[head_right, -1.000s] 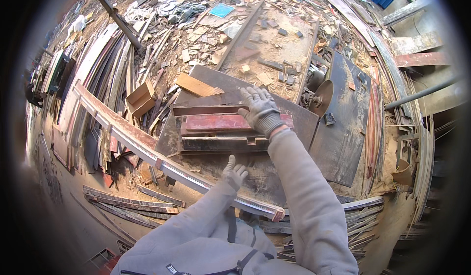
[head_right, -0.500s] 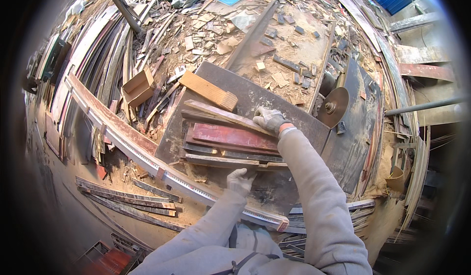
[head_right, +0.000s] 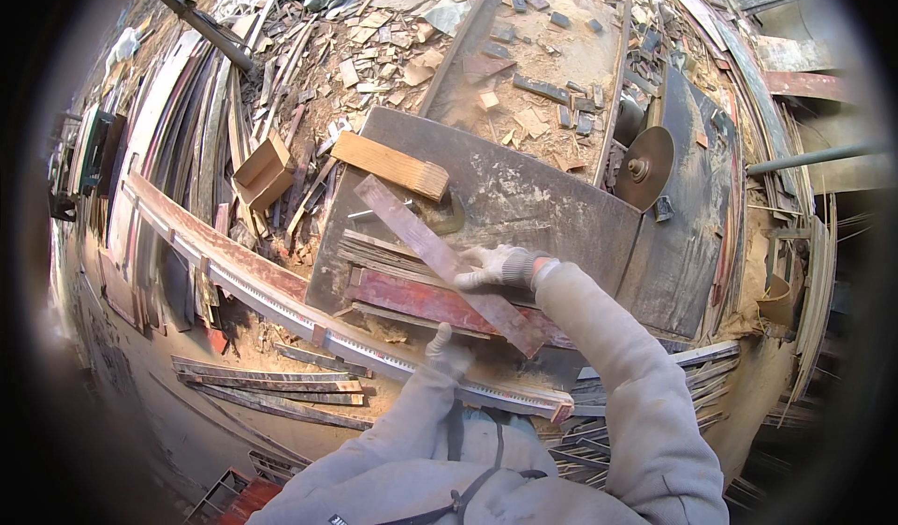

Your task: The person repeatedly positions wooden planks on a table saw, aligns them with a metal fence, and cuts them into shorter pieces. The cut pieces are stacked on the table, and the person occasionally moves around the workshop to retrieve more planks.

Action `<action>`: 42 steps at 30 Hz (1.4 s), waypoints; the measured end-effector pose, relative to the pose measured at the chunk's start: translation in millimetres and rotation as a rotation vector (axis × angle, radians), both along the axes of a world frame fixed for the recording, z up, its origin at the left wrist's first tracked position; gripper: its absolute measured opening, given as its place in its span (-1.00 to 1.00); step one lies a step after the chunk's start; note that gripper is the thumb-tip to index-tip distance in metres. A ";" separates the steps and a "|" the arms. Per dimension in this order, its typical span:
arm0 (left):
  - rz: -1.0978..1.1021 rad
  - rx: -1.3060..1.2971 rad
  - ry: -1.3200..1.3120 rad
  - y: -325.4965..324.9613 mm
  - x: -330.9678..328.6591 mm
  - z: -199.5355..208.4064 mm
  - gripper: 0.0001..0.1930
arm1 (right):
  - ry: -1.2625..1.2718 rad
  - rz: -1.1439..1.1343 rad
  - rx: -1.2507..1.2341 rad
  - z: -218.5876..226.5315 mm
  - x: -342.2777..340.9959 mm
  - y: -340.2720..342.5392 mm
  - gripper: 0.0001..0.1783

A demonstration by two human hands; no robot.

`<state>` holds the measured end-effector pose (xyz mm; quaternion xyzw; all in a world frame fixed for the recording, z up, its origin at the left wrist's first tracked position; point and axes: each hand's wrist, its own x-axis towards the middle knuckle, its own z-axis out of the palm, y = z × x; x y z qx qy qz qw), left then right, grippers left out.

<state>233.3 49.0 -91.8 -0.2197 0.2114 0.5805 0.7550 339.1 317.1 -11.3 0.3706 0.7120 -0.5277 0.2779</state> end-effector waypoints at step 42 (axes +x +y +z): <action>-1.578 0.584 0.334 -203.6 294.4 112.2 -0.08 | -0.285 -1.401 1.210 216.5 262.3 -650.5 0.32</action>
